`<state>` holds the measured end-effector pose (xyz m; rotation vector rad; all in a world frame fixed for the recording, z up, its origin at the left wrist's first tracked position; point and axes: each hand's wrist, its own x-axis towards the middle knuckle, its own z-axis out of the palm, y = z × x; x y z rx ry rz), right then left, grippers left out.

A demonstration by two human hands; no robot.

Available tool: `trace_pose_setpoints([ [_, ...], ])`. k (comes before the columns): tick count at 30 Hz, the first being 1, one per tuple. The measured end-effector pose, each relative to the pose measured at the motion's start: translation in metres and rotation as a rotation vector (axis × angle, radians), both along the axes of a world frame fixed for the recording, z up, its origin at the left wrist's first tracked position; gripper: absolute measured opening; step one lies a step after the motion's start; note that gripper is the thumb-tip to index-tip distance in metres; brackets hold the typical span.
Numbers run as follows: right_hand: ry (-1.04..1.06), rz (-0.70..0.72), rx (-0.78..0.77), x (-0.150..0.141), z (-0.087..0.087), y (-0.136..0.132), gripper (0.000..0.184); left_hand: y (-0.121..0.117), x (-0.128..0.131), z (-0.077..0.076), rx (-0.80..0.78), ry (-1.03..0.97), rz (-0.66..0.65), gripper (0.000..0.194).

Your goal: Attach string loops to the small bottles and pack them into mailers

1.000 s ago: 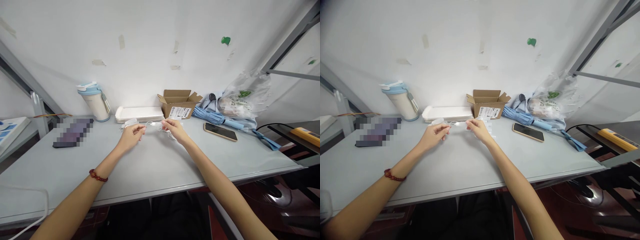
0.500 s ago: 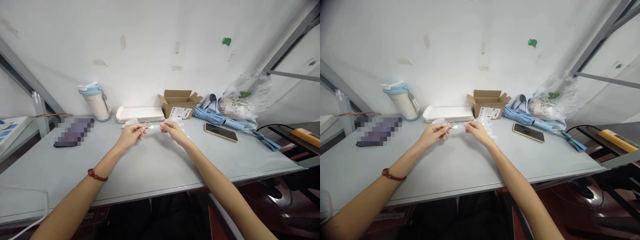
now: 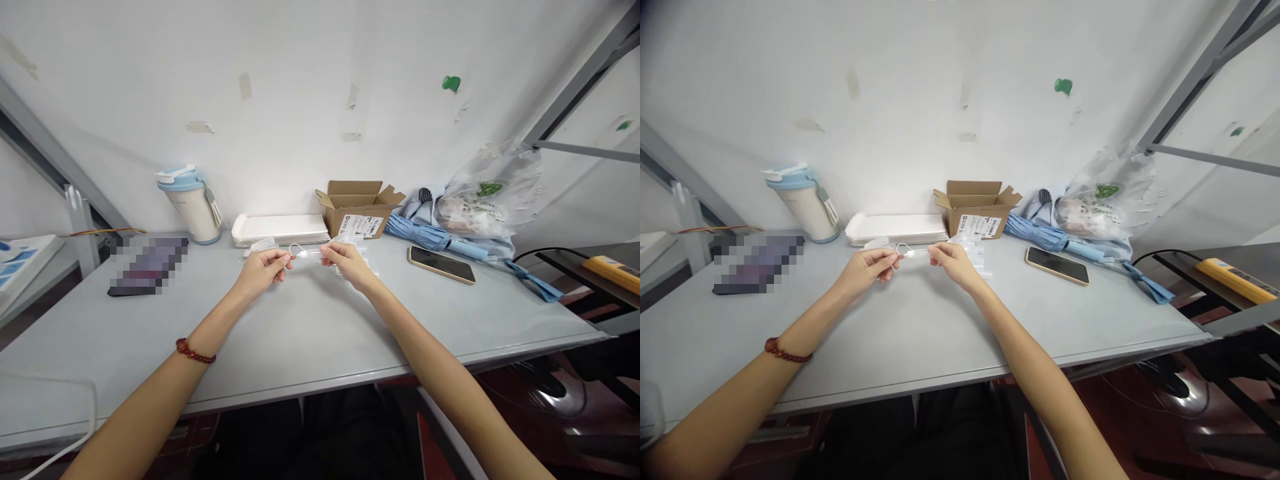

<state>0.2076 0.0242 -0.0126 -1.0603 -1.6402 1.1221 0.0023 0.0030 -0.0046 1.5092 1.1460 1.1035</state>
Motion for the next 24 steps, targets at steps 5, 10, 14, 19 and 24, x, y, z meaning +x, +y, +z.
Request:
trace_pose_setpoints([
  [5, 0.005, -0.009, -0.005, 0.0001, -0.0005, 0.0005, 0.031, 0.0000, 0.0003, -0.0003, -0.005, -0.018, 0.008, 0.027],
  [10, 0.028, -0.006, -0.002, 0.0002, -0.0009, 0.0012, 0.032, -0.0013, 0.0012, 0.0010, -0.003, -0.001, 0.000, 0.027],
  [14, 0.029, -0.006, -0.003, -0.0001, -0.0008, 0.0008, 0.032, -0.0017, 0.0018, 0.0017, -0.012, -0.008, -0.004, 0.026],
  [19, 0.020, -0.016, -0.014, -0.0005, 0.0002, -0.0004, 0.031, -0.0014, 0.0023, 0.0014, -0.022, -0.029, 0.001, 0.026],
  [24, 0.028, -0.014, -0.007, -0.0004, -0.0007, 0.0006, 0.033, -0.0009, 0.0017, 0.0007, -0.023, -0.038, 0.007, 0.026],
])
